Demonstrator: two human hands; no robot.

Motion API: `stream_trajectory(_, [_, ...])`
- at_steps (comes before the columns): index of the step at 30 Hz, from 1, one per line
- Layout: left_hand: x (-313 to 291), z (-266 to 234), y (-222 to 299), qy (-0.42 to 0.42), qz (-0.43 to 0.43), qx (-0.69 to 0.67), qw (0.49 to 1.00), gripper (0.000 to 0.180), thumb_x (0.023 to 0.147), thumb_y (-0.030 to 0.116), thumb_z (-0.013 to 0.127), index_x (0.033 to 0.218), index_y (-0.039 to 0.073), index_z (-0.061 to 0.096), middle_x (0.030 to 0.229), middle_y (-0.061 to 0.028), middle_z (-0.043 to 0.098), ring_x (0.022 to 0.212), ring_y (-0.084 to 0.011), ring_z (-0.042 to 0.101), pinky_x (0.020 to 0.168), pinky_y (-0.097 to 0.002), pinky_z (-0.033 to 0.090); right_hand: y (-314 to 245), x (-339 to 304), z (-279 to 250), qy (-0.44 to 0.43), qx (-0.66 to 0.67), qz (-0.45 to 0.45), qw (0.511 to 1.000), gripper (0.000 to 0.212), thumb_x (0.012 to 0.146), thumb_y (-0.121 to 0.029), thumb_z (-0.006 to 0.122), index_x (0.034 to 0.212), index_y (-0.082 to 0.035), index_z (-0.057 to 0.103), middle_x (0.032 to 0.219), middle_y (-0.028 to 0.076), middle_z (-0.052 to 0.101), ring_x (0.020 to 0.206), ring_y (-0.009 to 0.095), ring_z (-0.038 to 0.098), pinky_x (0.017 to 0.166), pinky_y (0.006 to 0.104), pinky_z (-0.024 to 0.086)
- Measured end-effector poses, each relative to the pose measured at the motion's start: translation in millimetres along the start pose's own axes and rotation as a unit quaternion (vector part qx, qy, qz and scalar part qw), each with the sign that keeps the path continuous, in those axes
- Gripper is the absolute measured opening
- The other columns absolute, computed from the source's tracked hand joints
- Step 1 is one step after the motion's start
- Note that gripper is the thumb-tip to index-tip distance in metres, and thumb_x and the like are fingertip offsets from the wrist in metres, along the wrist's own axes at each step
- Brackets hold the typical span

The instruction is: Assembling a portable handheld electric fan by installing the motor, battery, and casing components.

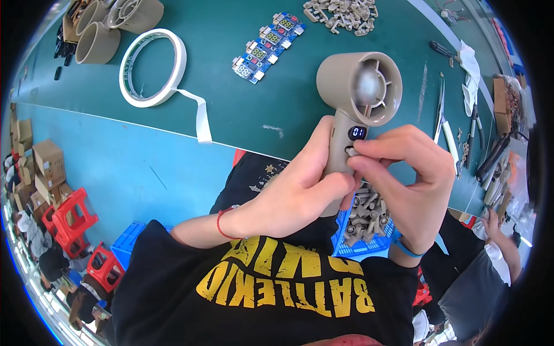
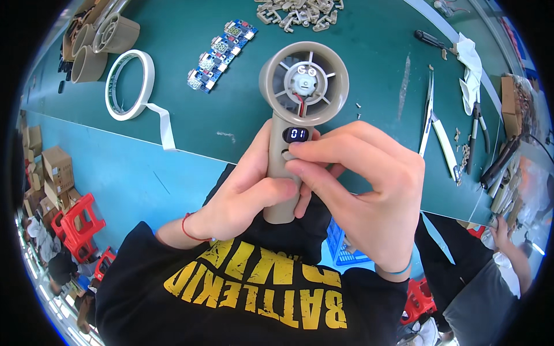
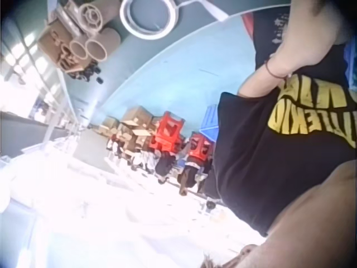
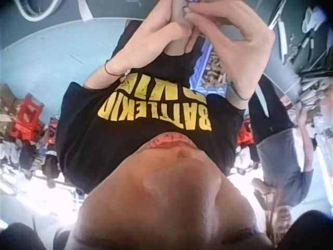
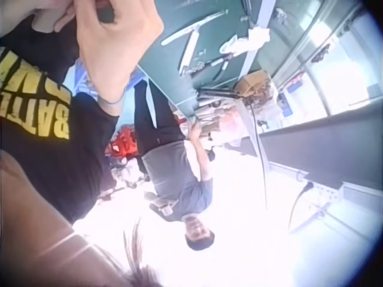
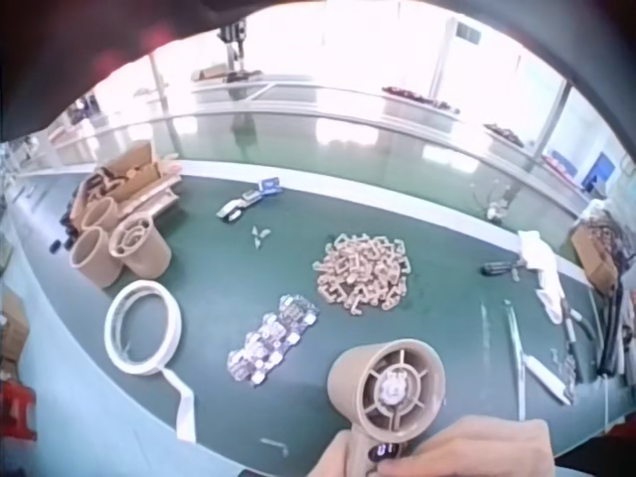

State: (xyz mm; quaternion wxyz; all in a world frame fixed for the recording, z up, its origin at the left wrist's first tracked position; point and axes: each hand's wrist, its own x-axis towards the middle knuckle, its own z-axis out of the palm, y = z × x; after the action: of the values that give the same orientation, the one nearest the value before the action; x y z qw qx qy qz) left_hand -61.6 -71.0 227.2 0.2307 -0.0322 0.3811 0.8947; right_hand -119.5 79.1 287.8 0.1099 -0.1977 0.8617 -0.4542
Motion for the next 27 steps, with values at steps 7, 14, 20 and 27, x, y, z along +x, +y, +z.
stream_trajectory(7, [1.1,0.7,-5.0,0.005,0.01,0.043,0.999,0.052,0.09,0.017,0.049,0.134,-0.001,0.028,0.108,-0.0124,0.049,0.071,-0.0138,0.054,0.065,-0.0272,0.045,-6.6,-7.5,-3.6,-0.001,-0.032,0.012,0.999,0.024,0.063,0.01,0.075,0.085,0.001,0.072,0.077,0.01,0.067,0.07,0.017,0.064,0.062,0.025,0.048])
stream_trajectory(14, [-3.4,6.5,-2.6,0.021,0.036,0.132,0.99,0.038,0.093,0.012,0.049,0.123,-0.004,0.031,0.082,-0.011,0.056,0.065,-0.0136,0.053,0.057,-0.0307,0.042,-11.5,-15.9,-5.8,0.004,-0.106,-0.04,0.994,0.023,0.066,0.009,0.073,0.087,-0.001,0.072,0.077,0.008,0.066,0.065,0.018,0.064,0.057,0.0252,0.049])
stream_trajectory(20, [-1.7,6.1,-11.0,0.043,0.071,0.086,0.993,0.038,0.094,0.015,0.049,0.122,-0.004,0.032,0.08,-0.01,0.057,0.062,-0.0124,0.054,0.056,-0.0279,0.043,-0.1,-23.3,1.4,0.029,-0.091,-0.089,0.991,0.024,0.07,0.005,0.075,0.092,-0.003,0.073,0.079,0.007,0.066,0.063,0.018,0.065,0.054,0.0257,0.05])
stream_trajectory(27, [-7.5,7.0,-15.5,0.064,0.112,0.13,0.983,0.034,0.095,0.019,0.047,0.117,-0.005,0.039,0.068,-0.0046,0.055,0.056,-0.0093,0.054,0.052,-0.0251,0.043,14.3,-35.8,8.1,0.063,0.129,-0.008,0.99,0.022,0.071,0.01,0.076,0.091,0.002,0.07,0.086,0.01,0.069,0.072,0.016,0.069,0.062,0.0247,0.054])
